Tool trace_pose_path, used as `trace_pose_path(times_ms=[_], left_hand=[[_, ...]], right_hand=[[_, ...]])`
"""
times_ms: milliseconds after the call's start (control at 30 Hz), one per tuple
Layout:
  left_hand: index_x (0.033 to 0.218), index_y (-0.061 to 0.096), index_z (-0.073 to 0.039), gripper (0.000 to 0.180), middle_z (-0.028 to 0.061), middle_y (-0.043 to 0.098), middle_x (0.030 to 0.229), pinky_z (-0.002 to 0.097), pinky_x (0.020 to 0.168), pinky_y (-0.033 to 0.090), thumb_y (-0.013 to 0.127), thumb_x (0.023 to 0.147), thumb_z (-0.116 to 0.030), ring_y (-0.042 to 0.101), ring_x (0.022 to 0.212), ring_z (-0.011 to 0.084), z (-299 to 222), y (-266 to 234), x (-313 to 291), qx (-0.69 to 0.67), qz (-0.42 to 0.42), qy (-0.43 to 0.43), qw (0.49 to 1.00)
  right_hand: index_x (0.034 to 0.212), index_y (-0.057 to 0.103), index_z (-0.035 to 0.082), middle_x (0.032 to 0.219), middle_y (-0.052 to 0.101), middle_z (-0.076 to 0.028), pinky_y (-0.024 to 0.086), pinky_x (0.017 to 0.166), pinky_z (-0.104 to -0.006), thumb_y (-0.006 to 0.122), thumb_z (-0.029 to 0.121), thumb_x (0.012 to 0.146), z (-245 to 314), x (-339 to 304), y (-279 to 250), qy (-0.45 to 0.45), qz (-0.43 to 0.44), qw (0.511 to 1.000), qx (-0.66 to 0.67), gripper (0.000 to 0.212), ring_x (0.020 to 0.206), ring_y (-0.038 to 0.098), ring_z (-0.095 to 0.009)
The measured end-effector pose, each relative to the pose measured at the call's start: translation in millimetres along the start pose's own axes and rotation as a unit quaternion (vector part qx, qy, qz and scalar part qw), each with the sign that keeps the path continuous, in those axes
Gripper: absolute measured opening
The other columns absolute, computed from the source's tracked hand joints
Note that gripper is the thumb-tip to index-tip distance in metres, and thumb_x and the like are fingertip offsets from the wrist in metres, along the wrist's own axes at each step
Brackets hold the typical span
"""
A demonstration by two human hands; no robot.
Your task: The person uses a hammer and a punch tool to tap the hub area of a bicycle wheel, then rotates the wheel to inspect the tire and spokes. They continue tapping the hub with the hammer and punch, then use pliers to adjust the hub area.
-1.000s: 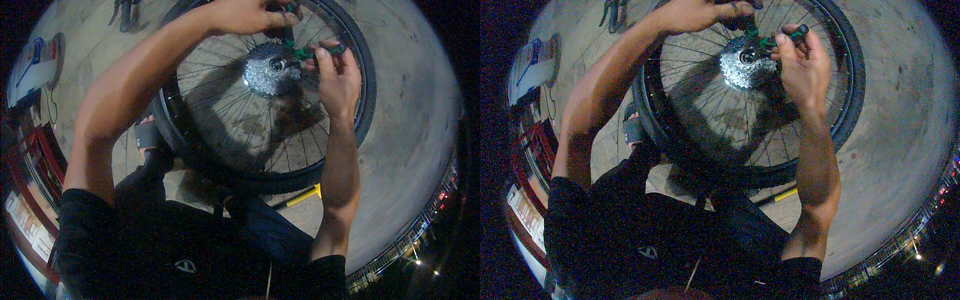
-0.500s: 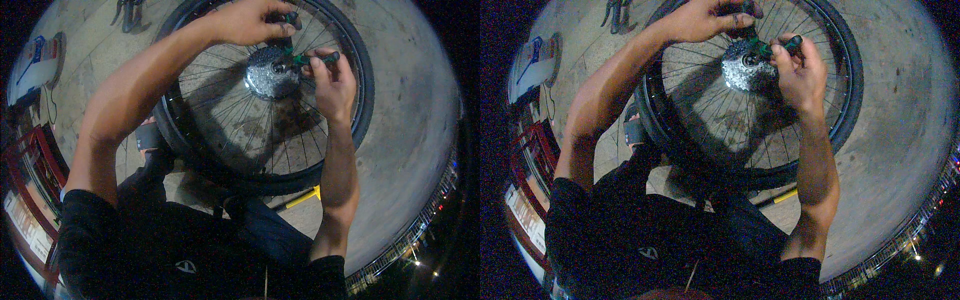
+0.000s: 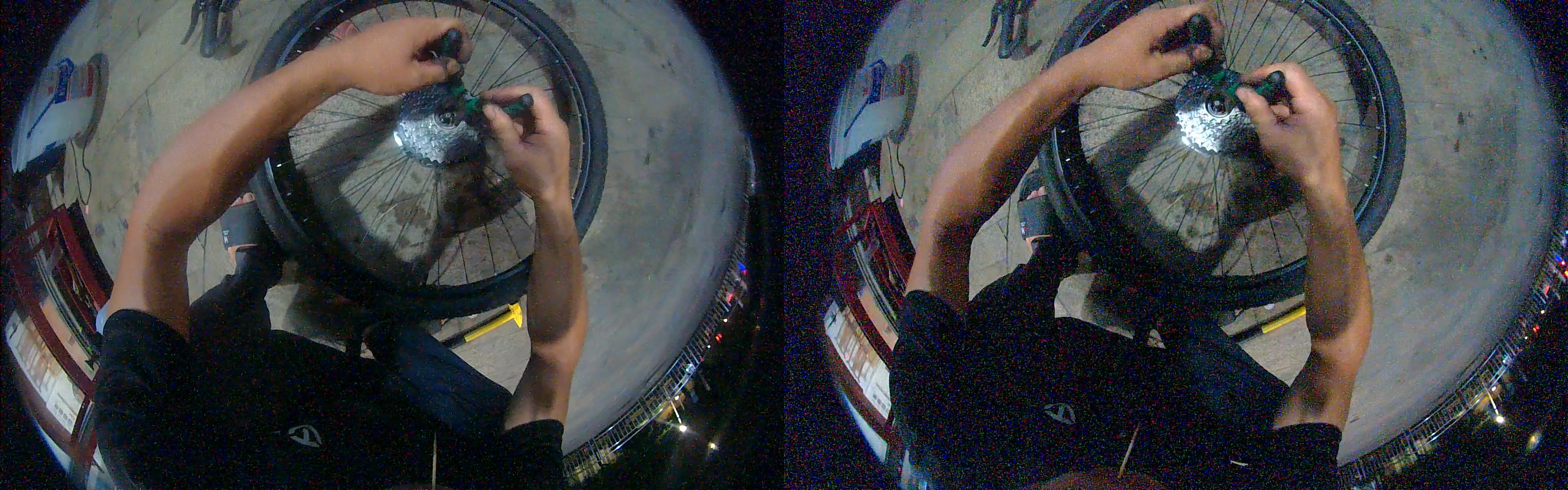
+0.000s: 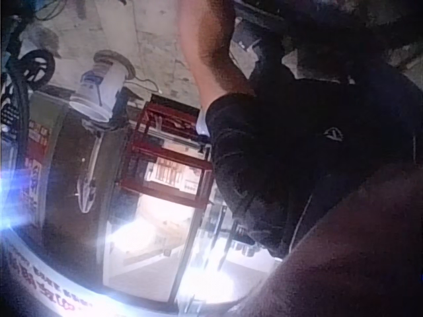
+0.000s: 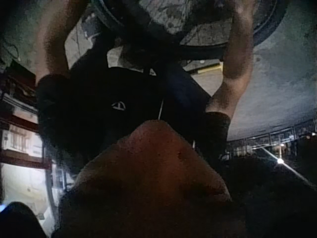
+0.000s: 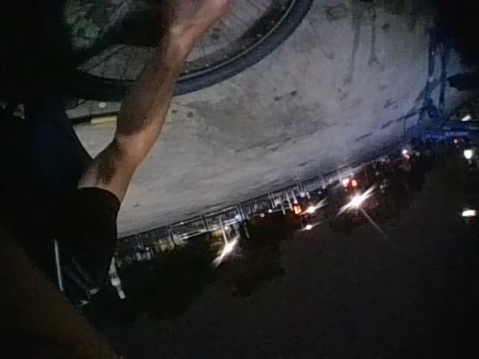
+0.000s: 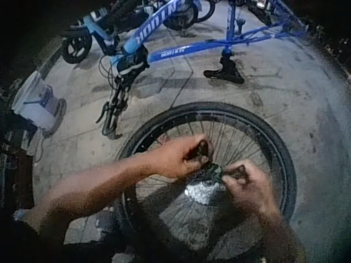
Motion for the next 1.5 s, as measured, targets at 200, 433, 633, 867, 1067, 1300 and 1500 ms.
trace_pose_path(times_ms=[200,433,633,867,1067,1300,1500], left_hand=[[0.104,0.053,-0.005,0.018,0.0053,0.060,0.090,0.0296,0.080,0.047,0.061,0.089,-0.014,0.057,0.086,0.0135,-6,6,-3,-0.050,0.036,-0.019,0.998],[0.104,0.052,-0.005,0.018,0.0074,0.059,0.091,0.0319,0.080,0.047,0.059,0.090,-0.011,0.057,0.089,0.0145,-22,11,-15,-0.022,0.070,-0.060,0.995],[0.105,0.052,-0.006,0.019,0.0084,0.059,0.090,0.0332,0.077,0.047,0.059,0.089,-0.012,0.058,0.086,0.0182,-20,8,-21,-0.012,0.045,0.000,0.999],[0.105,0.051,-0.007,0.020,0.0108,0.061,0.085,0.0367,0.071,0.048,0.060,0.088,-0.013,0.062,0.079,0.0246,-25,11,-24,0.000,0.034,-0.018,0.999],[0.105,0.050,-0.008,0.021,0.0125,0.062,0.086,0.0390,0.071,0.048,0.060,0.087,-0.012,0.063,0.079,0.0300,-20,18,-23,0.023,0.024,-0.038,0.999],[0.106,0.049,-0.008,0.023,0.0153,0.063,0.089,0.0448,0.071,0.048,0.060,0.086,-0.012,0.062,0.085,0.0376,-13,21,14,0.122,0.003,-0.035,0.992],[0.108,0.048,-0.008,0.025,0.0184,0.062,0.084,0.0492,0.070,0.047,0.058,0.086,-0.013,0.060,0.081,0.0423,-21,22,24,0.128,0.032,-0.057,0.990]], right_hand=[[0.097,0.061,0.006,0.090,0.070,-0.008,0.055,0.067,-0.0308,0.073,0.014,0.083,10,-6,-5,0.019,0.039,0.996,-0.082,0.020,0.078,0.067,-0.015],[0.096,0.058,0.007,0.096,0.069,-0.012,0.054,0.076,-0.0358,0.074,0.012,0.080,11,-22,-1,-0.081,0.037,0.991,-0.101,0.023,0.089,0.068,-0.028],[0.097,0.058,0.008,0.095,0.068,-0.011,0.053,0.075,-0.0365,0.074,0.010,0.079,17,-24,6,-0.118,0.040,0.983,-0.131,0.024,0.089,0.067,-0.030],[0.093,0.057,0.006,0.096,0.066,-0.014,0.053,0.075,-0.0375,0.074,0.006,0.077,17,-23,4,-0.181,0.048,0.971,-0.147,0.024,0.088,0.066,-0.033],[0.093,0.057,0.005,0.098,0.066,-0.015,0.053,0.076,-0.0375,0.074,0.006,0.076,19,-19,-1,-0.183,0.049,0.966,-0.175,0.024,0.090,0.066,-0.033],[0.095,0.061,0.003,0.090,0.070,-0.010,0.052,0.067,-0.0324,0.071,0.013,0.083,7,-1,-20,-0.020,0.024,0.989,-0.141,0.018,0.078,0.067,-0.022],[0.110,0.061,0.007,0.096,0.069,-0.012,0.053,0.075,-0.0313,0.073,0.016,0.082,16,16,-38,0.026,0.100,0.986,-0.131,0.032,0.082,0.067,-0.018]])
Point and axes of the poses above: each hand's wrist, its own x-axis towards the middle knuckle, its own y-axis out of the palm, z = x × y, the point moved 2 cm from there along x, towards the middle knuckle
